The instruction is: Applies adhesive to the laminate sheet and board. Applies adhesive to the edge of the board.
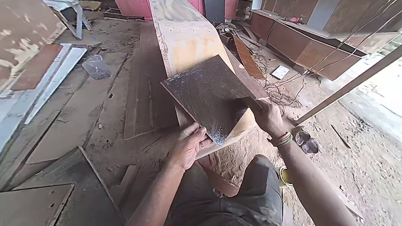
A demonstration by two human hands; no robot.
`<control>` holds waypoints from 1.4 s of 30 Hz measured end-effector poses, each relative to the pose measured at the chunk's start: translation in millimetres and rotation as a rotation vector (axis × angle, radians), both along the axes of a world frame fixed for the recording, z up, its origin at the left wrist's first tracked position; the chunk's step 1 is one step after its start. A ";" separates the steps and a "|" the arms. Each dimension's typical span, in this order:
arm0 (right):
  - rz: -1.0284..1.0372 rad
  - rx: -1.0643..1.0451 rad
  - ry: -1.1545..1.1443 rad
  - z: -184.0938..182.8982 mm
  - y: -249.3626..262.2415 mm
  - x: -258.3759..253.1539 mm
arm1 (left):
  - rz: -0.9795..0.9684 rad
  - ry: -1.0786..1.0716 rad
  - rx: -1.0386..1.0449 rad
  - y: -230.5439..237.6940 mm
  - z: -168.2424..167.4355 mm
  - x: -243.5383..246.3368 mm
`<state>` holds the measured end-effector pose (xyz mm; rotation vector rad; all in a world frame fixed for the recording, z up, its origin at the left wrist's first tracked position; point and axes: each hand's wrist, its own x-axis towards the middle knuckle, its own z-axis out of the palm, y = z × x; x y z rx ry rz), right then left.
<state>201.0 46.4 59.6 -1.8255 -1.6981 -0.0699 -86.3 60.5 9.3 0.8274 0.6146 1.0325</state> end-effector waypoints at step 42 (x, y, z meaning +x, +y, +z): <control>0.665 0.030 -0.099 -30.7 -124.6 -50.5 | 0.517 -0.042 -0.147 -7.9 8.5 42.8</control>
